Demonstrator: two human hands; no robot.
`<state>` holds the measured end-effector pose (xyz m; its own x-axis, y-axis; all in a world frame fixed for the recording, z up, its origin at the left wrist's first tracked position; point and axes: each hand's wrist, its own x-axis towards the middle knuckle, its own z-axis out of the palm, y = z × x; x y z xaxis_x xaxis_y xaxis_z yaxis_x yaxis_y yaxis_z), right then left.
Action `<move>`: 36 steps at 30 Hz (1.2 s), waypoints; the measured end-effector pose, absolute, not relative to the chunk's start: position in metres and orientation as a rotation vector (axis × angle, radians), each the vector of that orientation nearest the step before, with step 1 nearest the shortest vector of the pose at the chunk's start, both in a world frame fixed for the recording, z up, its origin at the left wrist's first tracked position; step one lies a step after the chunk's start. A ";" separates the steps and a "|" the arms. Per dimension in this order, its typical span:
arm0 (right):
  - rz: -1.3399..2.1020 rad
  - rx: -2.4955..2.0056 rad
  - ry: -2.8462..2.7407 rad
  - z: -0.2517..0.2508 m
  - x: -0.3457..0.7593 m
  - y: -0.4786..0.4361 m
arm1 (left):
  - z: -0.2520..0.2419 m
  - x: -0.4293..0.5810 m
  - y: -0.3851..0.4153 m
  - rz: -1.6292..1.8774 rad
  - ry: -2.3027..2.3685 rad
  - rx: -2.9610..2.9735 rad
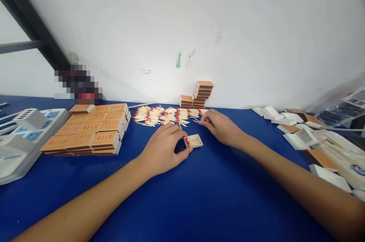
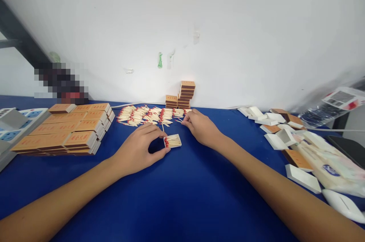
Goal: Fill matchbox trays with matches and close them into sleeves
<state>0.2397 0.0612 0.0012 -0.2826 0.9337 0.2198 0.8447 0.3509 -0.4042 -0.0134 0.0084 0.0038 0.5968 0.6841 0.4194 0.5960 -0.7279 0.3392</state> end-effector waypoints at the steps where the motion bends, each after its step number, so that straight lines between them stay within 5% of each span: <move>1: 0.297 -1.542 -2.212 0.002 0.242 0.057 | 0.004 -0.013 0.008 0.795 1.075 2.659; 21: 0.220 -1.614 -2.103 -0.007 0.233 0.058 | 0.009 -0.014 0.010 0.774 1.096 2.729; 36: 0.389 -1.165 -2.376 0.017 0.227 0.016 | 0.006 -0.012 0.009 0.794 1.109 2.699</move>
